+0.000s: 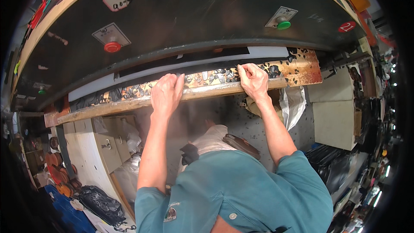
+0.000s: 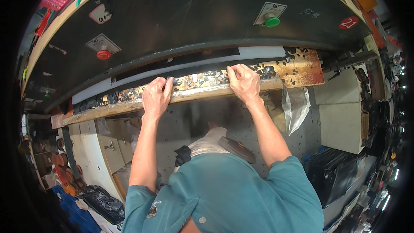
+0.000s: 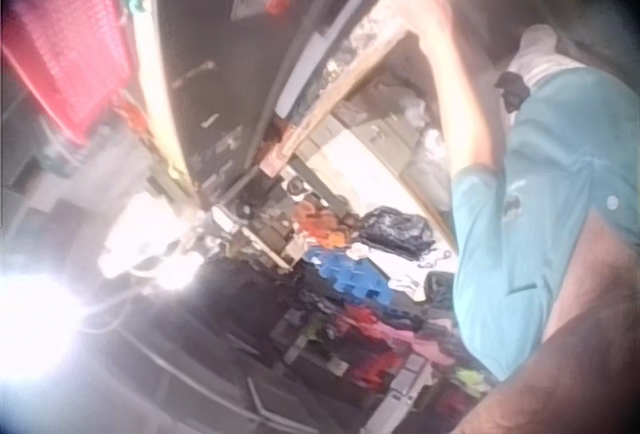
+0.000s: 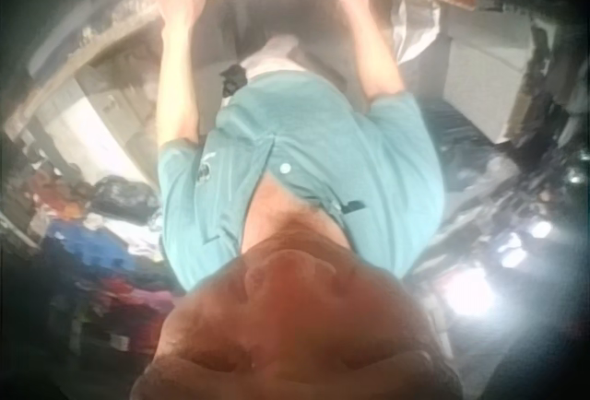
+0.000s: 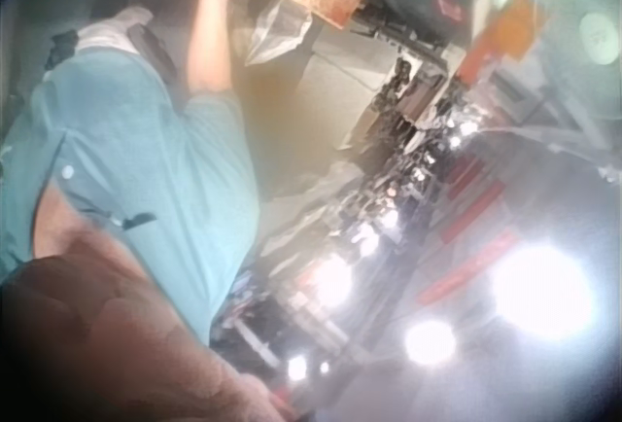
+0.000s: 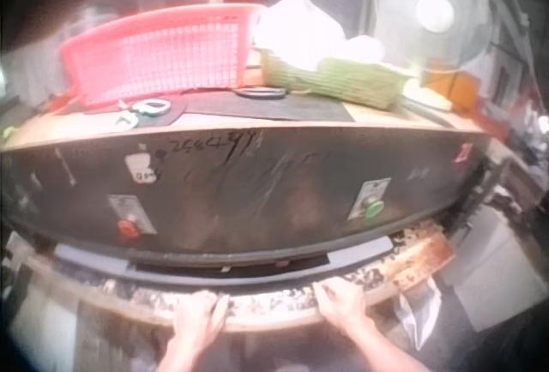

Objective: The person places a black leather sheet on a cutting machine, aligns an orange stencil, and uses the machine to cut intricate patterns. They then remove the cut pieces and repeat the process with a new sheet.

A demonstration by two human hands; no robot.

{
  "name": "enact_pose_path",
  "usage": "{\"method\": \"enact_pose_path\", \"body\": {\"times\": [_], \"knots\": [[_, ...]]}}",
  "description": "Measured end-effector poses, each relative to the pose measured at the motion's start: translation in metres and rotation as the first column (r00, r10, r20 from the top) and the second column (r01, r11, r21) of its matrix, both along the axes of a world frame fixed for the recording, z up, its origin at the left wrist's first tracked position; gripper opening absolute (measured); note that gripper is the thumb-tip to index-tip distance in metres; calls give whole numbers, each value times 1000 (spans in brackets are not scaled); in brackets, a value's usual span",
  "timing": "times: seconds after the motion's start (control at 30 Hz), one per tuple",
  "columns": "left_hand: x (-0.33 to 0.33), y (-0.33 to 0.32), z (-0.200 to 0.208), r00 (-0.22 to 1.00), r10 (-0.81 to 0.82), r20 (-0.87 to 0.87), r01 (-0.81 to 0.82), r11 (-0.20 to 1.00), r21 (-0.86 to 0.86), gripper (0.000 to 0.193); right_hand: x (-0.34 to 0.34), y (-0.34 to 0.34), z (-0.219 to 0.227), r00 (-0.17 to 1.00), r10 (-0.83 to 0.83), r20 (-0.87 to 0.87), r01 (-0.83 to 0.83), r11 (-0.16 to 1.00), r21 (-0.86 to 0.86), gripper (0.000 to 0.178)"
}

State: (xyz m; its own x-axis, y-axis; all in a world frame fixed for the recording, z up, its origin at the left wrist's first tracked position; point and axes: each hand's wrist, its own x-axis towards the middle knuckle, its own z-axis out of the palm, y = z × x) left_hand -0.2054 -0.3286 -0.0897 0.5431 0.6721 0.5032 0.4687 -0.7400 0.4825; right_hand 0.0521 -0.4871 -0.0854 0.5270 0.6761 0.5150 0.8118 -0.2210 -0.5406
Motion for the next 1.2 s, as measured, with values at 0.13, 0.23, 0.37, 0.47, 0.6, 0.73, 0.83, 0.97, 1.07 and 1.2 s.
{"method": "enact_pose_path", "body": {"times": [0.13,0.23,0.37,0.47,0.6,0.73,0.83,0.97,1.07,1.2], "knots": [[-1,-3,-1,1000,2,-15,-2,1000,8,31,3,-1,-4,999,3,-36,-3,1000,-1,14],[-1,-6,1,1000,10,6,-10,1000,10,28,4,-3,-6,999,14,-46,-14,1000,16,15],[0,-6,6,1000,-16,4,16,999,-38,29,9,-8,-6,987,27,-157,-26,1000,6,15],[4,-4,9,999,-28,34,29,999,-36,30,16,-7,-2,852,-12,-524,27,999,22,20],[11,0,12,998,-58,40,62,994,-95,28,23,17,14,736,-95,-670,200,976,81,14],[14,7,19,992,-112,-50,103,983,-153,27,30,76,44,974,78,-214,-58,993,101,42],[14,14,24,973,-204,-104,176,958,-229,23,36,117,64,995,58,85,-49,993,-111,70],[14,28,35,946,-317,-73,272,895,-355,18,38,153,73,997,69,-21,-72,899,-432,101],[21,46,49,879,-473,-62,385,780,-493,13,38,170,70,992,66,-110,-117,821,-558,122],[60,84,61,877,-462,129,470,772,-429,12,40,183,64,991,132,21,-88,759,-646,125]]}}
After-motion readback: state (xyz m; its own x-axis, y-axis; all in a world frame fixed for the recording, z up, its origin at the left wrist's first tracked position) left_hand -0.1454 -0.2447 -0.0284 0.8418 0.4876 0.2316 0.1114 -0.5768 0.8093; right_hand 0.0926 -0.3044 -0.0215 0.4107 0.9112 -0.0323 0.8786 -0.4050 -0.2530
